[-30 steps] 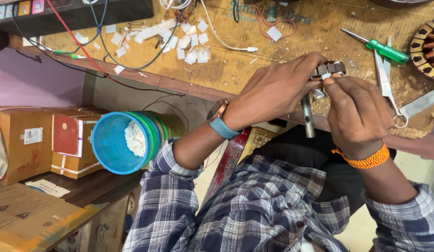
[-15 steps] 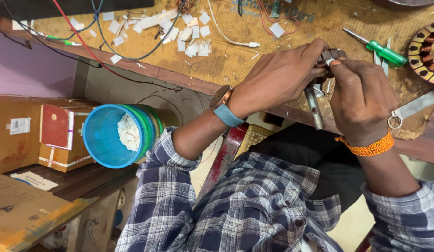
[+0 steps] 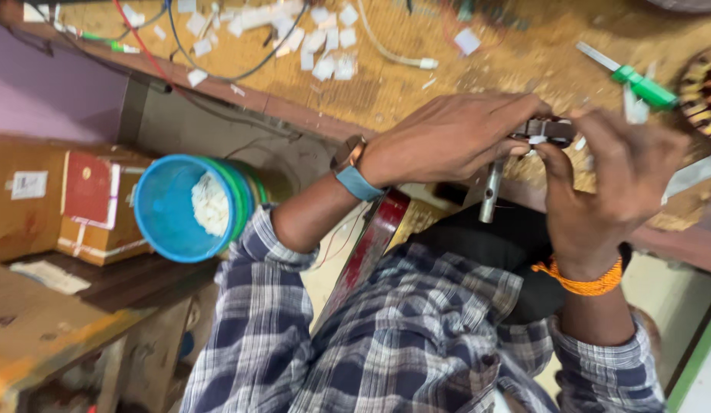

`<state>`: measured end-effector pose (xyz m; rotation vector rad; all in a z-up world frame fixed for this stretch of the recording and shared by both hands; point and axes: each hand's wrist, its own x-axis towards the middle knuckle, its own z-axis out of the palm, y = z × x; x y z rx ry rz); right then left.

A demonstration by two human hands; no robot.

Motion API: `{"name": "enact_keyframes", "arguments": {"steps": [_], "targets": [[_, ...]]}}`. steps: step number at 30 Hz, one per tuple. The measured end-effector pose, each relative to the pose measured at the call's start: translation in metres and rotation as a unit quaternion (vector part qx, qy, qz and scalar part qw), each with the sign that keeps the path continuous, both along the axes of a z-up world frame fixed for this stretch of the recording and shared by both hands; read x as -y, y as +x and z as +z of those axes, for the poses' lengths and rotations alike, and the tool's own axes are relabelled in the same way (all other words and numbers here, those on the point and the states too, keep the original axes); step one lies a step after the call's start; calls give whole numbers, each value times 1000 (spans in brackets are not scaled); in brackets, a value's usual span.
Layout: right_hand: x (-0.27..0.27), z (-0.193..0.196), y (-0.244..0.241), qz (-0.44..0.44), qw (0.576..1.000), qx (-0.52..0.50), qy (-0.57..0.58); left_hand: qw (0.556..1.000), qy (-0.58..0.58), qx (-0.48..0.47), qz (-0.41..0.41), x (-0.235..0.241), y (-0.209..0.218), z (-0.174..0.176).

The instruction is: The person assembles a motor stator by inserting small white insulating pieces into slots between copper windings. They use scissors to trim the pieces and a screwdriver to press them into place. The person repeats this process for multiple slots on the stator.

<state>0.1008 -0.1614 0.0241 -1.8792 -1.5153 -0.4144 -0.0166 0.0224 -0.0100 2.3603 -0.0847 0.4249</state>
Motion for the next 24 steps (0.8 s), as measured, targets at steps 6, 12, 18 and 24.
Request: {"name": "enact_keyframes", "arguments": {"steps": [6,12,18,24], "targets": [[16,-17,-3,34,983,-164,-70,997,36,64,10,4,-14,-17],[13,-27,-1,21,993,-92,-68,973,29,139,181,28,-23,-37],[18,-43,-13,4,992,-114,-52,955,49,169,238,46,-19,-47],[10,-54,-29,-45,990,-135,-2,943,40,151,293,64,-15,-46]]}}
